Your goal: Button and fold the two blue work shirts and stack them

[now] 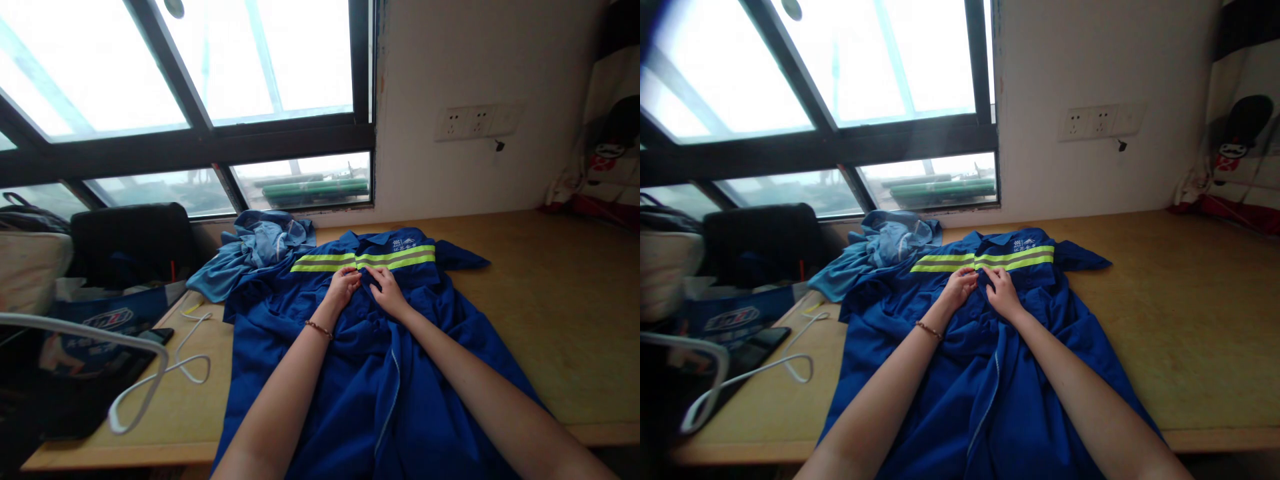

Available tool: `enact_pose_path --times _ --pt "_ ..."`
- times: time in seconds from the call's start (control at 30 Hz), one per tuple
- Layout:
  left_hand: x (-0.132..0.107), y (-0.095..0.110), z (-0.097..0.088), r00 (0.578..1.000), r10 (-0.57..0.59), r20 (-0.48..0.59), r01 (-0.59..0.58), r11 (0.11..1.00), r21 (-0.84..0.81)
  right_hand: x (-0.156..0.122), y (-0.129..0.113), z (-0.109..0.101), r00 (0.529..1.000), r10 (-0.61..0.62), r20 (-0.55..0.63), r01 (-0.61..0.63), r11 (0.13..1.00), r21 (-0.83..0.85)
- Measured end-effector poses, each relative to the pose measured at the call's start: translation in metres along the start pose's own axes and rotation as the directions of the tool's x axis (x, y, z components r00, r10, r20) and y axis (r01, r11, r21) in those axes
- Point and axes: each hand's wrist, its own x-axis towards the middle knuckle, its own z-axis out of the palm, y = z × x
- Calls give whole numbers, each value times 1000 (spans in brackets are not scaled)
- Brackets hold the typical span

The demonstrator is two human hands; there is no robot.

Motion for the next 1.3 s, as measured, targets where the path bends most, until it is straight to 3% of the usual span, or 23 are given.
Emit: enact_pose_path --times 0.27,0.4,0.5,0.6,0.73,0.83,0.93,1.0,1.1,1.23,1.3 --pt "-1 -2 0 999 44 26 -46 997 60 2 8 4 996 82 42 -85 995 61" --pt "2 -7 -2 989 142 34 -146 970 192 4 0 -2 981 170 -90 -158 979 126" --pt "6 -10 -5 976 207 73 -219 908 358 2 -14 -10 967 201 -156 -197 979 43" --pt "12 -11 -8 945 300 127 -322 799 508 -4 -29 -16 976 216 -3 -215 966 -142" --pt "19 -7 -7 913 383 139 -389 716 579 -15 -42 -19 948 278 155 -224 929 -295" --pt "25 -3 -5 905 403 134 -399 697 596 -20 -46 -19 942 282 183 -249 951 -184" --pt "30 0 -4 906 402 130 -397 705 588 -24 -48 -15 925 344 158 -354 935 37" --pt "33 2 -3 913 390 122 -385 723 574 -26 -48 -13 901 404 155 -431 870 240" --pt "34 7 -1 928 348 134 -357 726 589 -26 -48 -17 837 490 242 -540 670 510" --pt "19 16 2 950 265 166 -306 688 657 -23 -47 -26 691 629 356 -661 351 663" --pt "1 18 2 950 255 182 -305 614 728 -21 -47 -29 655 653 381 -652 233 721"
